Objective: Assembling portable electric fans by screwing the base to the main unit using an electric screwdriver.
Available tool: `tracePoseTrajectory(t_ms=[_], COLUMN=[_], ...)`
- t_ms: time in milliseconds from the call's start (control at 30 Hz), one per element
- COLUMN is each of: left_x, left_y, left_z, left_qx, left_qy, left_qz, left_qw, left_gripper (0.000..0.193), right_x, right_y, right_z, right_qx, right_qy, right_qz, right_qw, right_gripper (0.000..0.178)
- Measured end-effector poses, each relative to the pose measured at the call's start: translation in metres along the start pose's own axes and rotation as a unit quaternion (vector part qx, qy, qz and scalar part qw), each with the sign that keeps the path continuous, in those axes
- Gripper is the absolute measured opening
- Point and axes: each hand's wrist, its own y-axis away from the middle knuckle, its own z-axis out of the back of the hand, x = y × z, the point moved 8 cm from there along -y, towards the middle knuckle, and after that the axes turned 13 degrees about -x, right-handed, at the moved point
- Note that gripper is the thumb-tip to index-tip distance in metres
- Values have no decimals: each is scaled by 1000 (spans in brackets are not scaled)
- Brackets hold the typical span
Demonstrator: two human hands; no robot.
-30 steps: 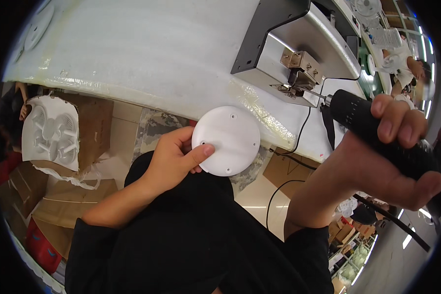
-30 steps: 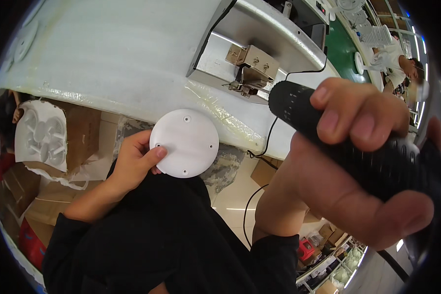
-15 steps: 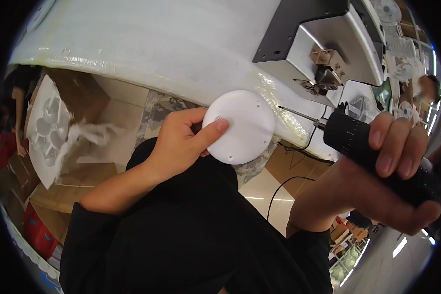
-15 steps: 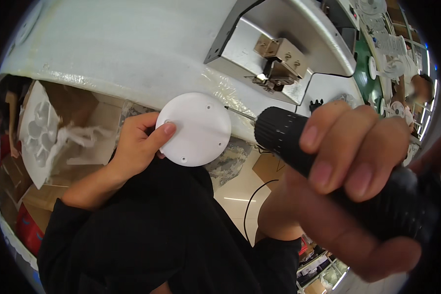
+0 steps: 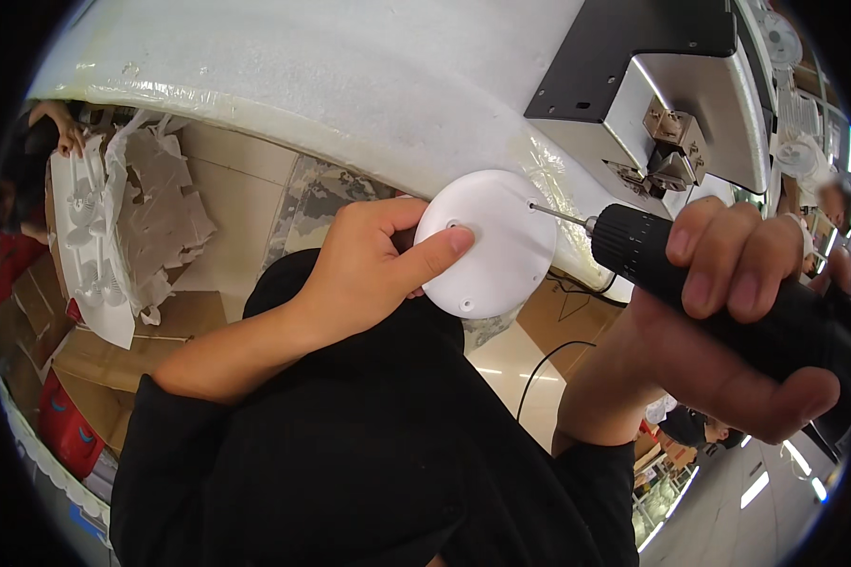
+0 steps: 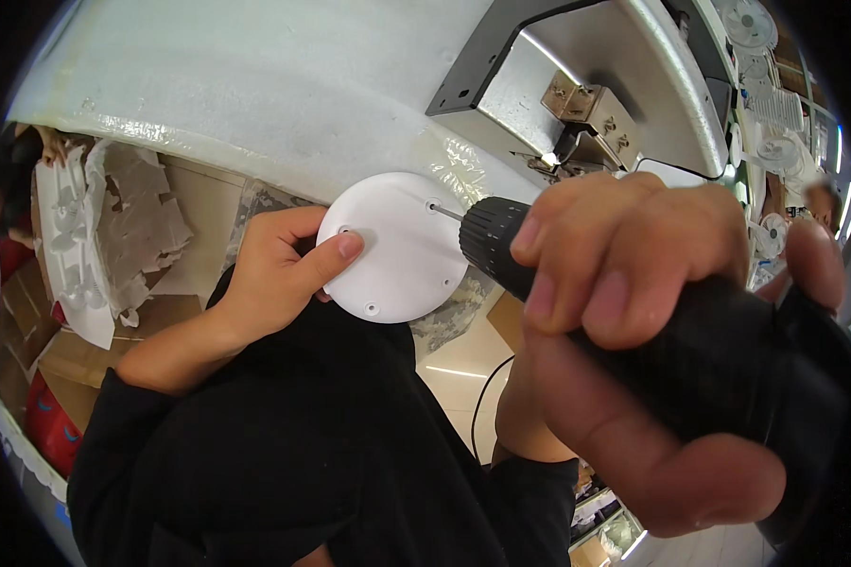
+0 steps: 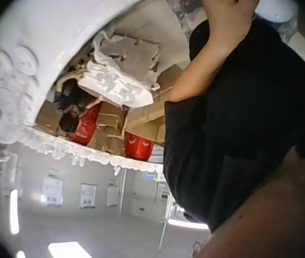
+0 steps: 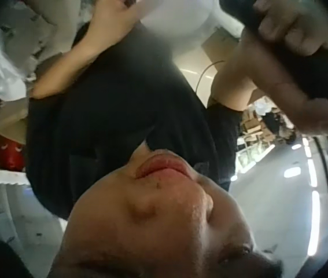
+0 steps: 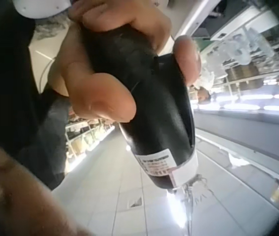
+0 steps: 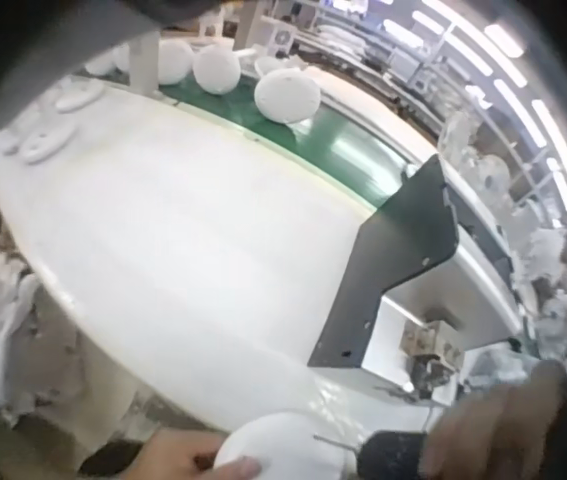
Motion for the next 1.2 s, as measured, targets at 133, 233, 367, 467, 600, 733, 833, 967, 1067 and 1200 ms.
tracePoseTrajectory(t_ms=[133,233,367,467,600,733,833,967,1067,1200], left_x=[2,2,2,4,6,-1,-1,-2,11,43], left_y=[-3,-6,-7,-7,-5,0,-1,8,20,29], left_z=[2,2,3,3,3,-1,1,6,15,41], left_qx=[-2,-2,2,-1,-5,-3,-14,-7,-21,-172], left_qy=[-24,-25,-31,-20,-14,-10,-13,18,76,312], left_qz=[5,-1,-11,-13,-10,-19,18,-4,37,172], left_qw=[1000,1000,999,1000,1000,1000,1000,1000,996,918], left_gripper=[30,31,32,31,30,28,26,28,31,37], right_x=[-10,-13,-13,-16,-15,-10,4,30,30,28], right_y=[-5,-5,-1,1,4,8,5,-11,-24,-29], right_z=[-5,-9,-11,-10,-7,-4,-4,31,60,74], right_qx=[71,101,111,99,47,-44,-41,-122,-177,-194], right_qy=[-4,10,52,24,3,-9,-14,-73,1,84], right_qz=[-17,-16,8,9,29,6,-2,53,46,53], right_qw=[997,995,992,995,998,999,999,988,983,976], right_gripper=[61,61,60,60,64,78,76,68,64,55])
